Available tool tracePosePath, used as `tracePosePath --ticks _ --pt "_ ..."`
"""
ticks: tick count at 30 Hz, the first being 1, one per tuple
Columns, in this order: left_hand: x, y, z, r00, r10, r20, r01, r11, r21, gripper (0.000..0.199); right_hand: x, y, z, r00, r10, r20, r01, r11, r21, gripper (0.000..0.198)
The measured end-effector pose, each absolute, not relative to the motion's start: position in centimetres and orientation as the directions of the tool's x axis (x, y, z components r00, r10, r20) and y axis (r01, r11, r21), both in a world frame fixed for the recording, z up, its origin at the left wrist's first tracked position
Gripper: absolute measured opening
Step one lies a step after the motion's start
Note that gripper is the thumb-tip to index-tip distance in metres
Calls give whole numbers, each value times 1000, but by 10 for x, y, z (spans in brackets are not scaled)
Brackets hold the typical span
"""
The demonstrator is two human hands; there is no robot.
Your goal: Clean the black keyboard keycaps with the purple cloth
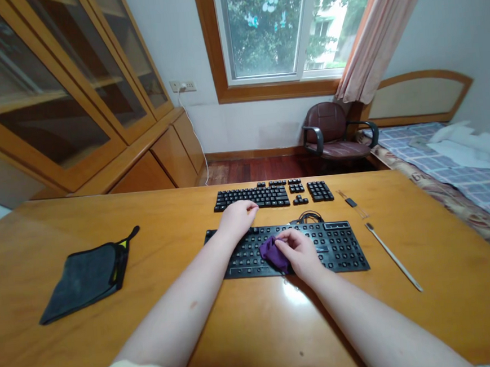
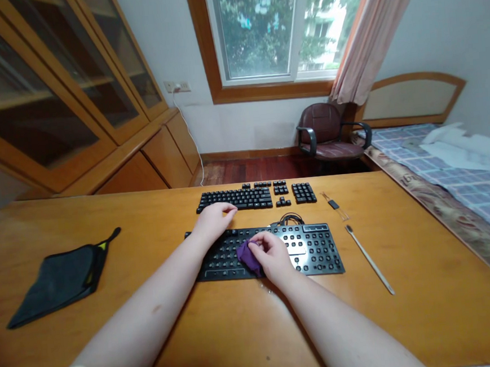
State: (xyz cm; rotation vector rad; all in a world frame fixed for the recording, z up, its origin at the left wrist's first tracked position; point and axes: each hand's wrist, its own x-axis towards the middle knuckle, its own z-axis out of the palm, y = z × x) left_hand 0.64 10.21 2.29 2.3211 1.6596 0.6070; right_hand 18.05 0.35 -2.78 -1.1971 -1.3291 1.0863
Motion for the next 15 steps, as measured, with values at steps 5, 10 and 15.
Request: tracePosePath --ticks 5,10,15 --pt "18 171 31 226 971 81 926 -240 293 28 179 3 -28 -18 996 90 56 91 -994 14" --pt "32 224 23 161 987 18 957 -160 241 27 179 3 -26 -16 999 50 24 50 -998 14" --pt "44 249 11 202 977 -67 951 -179 253 24 178 3 -25 5 999 34 26 34 -999 12"
